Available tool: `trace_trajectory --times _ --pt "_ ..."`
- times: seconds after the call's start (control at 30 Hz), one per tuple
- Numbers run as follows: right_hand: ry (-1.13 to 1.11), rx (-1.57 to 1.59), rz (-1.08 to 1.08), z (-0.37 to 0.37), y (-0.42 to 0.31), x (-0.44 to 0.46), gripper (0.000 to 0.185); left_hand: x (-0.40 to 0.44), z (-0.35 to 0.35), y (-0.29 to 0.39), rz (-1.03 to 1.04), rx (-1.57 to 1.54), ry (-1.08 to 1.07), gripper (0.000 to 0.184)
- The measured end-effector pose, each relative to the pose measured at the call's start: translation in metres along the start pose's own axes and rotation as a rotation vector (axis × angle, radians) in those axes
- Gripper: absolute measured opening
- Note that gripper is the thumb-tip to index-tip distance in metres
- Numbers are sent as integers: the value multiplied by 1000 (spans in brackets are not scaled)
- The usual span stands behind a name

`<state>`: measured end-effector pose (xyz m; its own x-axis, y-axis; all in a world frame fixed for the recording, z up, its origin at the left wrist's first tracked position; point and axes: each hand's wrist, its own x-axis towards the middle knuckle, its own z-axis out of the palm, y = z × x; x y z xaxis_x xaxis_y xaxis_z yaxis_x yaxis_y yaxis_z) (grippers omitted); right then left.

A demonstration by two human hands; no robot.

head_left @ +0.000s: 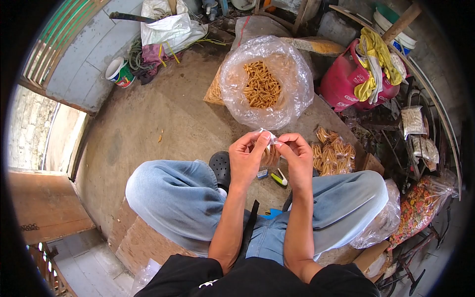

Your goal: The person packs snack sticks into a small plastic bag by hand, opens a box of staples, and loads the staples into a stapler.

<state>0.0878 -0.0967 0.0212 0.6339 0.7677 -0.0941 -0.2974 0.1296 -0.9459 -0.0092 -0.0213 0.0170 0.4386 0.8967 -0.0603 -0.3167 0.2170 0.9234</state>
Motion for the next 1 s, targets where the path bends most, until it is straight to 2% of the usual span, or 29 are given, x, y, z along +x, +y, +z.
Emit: trace_trajectory --times 0.13,0.3,0.53,0.7,1.0 --pt "21 23 5 1 0 0 11 1 0 -4 2 0 -20 13" --pt "37 24 -36 4 -1 -1 11 1 4 -3 98 62 1 14" --pt "-4 28 8 2 -5 -1 16 0 2 -3 78 124 -58 12" --pt "-19 -80 -23 0 0 1 12 1 2 -3 76 155 -70 14" --pt "-43 -75 -15 1 -1 0 10 0 4 1 26 146 -50 13"
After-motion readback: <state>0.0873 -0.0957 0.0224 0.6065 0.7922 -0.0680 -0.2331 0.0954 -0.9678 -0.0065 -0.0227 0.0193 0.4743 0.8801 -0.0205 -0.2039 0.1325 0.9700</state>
